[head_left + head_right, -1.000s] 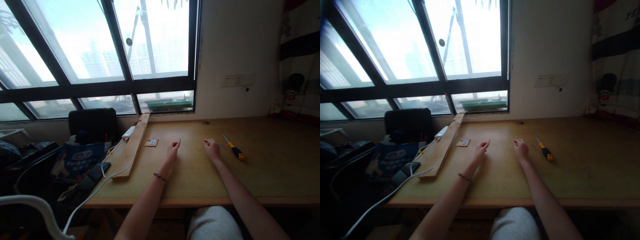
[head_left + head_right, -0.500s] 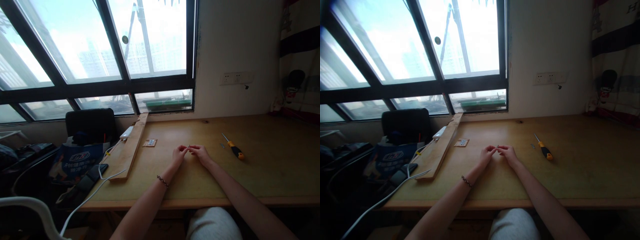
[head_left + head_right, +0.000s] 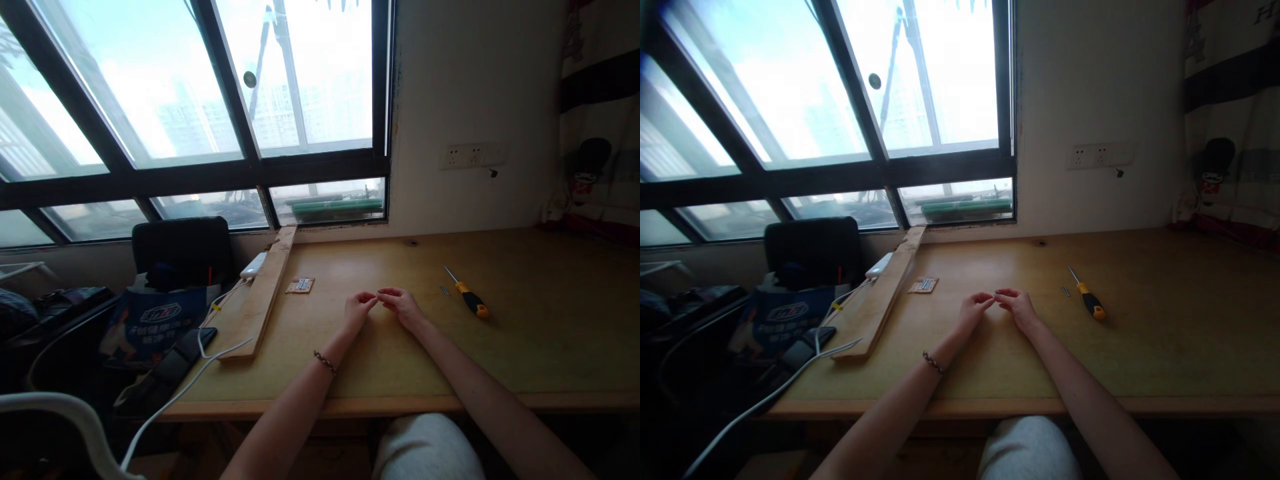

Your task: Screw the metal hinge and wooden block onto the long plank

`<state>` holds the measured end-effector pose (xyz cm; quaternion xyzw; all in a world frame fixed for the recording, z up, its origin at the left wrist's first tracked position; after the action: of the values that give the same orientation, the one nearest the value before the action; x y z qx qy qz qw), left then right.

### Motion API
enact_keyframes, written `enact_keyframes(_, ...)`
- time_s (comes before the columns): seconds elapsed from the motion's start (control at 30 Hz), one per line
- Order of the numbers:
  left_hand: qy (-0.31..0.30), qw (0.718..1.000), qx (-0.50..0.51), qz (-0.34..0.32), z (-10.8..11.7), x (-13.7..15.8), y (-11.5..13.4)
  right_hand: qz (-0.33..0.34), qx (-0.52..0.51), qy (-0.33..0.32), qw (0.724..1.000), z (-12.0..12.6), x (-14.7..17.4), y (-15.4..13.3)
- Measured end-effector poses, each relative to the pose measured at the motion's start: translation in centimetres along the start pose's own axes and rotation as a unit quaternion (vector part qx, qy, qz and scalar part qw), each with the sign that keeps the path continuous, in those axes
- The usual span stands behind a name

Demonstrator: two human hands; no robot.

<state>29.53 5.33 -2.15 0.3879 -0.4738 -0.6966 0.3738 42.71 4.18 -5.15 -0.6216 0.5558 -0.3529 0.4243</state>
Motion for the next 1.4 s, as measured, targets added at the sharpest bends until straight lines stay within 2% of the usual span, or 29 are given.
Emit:
enact_keyframes(0.23, -0.05, 0.998, -0.024, -0.011, -0.9, -0.3, -0.4, 0.001, -0.02, -0.001, 1.0, 0.2, -0.1, 0.1)
enact_keyframes(0.37, -0.046, 0.997, -0.057, -0.027, -0.9, -0.3, -0.1, -0.002, -0.014, -0.006, 1.0, 0.0, 0.0, 0.0)
enact_keyframes(0.57, -0.008, 0.997, -0.08, -0.022, -0.2, 0.1, 0.5, 0.009, 0.1, 0.003, 0.995, -0.3, 0.3, -0.8)
enact_keyframes(0.67, 0.005, 0.994, -0.108, -0.032, 0.0, 0.3, 0.9, 0.025, 0.121, 0.006, 0.992, -0.4, 0.4, -1.1)
enact_keyframes(0.77, -0.003, 0.989, -0.137, -0.05, -0.2, 0.3, 1.2, 0.029, 0.124, 0.0, 0.992, -0.5, 0.4, -1.2)
enact_keyframes(0.97, -0.03, 0.99, -0.132, -0.046, -0.9, 0.0, 0.5, 0.027, 0.137, -0.003, 0.99, -0.8, 0.4, -1.1)
enact_keyframes(1.07, -0.035, 0.989, -0.141, -0.038, -0.9, -0.1, 0.1, 0.026, 0.199, 0.018, 0.979, 0.4, 0.0, -1.9)
enact_keyframes(1.13, -0.029, 0.988, -0.145, -0.03, -0.7, -0.2, -0.1, 0.023, 0.3, 0.076, 0.951, 2.5, -0.1, -3.3)
enact_keyframes(1.2, -0.022, 0.99, -0.141, -0.02, -0.3, -0.2, -0.3, 0.013, 0.439, 0.165, 0.883, 5.2, 0.4, -5.4)
enact_keyframes(1.3, -0.007, 0.992, -0.126, -0.001, 0.2, -0.3, -0.5, -0.077, 0.591, 0.262, 0.759, 9.0, 1.5, -7.3)
enact_keyframes(1.33, -0.003, 0.993, -0.122, 0.005, 0.4, -0.3, -0.5, -0.111, 0.615, 0.275, 0.73, 9.9, 1.8, -7.5)
enact_keyframes(1.4, -0.003, 0.993, -0.116, 0.012, 0.5, -0.2, -0.5, -0.155, 0.64, 0.284, 0.697, 11.1, 2.3, -7.6)
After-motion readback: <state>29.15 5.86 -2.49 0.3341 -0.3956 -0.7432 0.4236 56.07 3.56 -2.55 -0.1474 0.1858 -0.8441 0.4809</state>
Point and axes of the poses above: each hand's wrist, its own x-axis away from the middle knuckle, its own z-axis out of the back of the hand, y = z × x, the point moved 9 cm from there along -x, towards the middle knuckle, and after that the axes turned 14 degrees about -y, right-handed, at the moved point
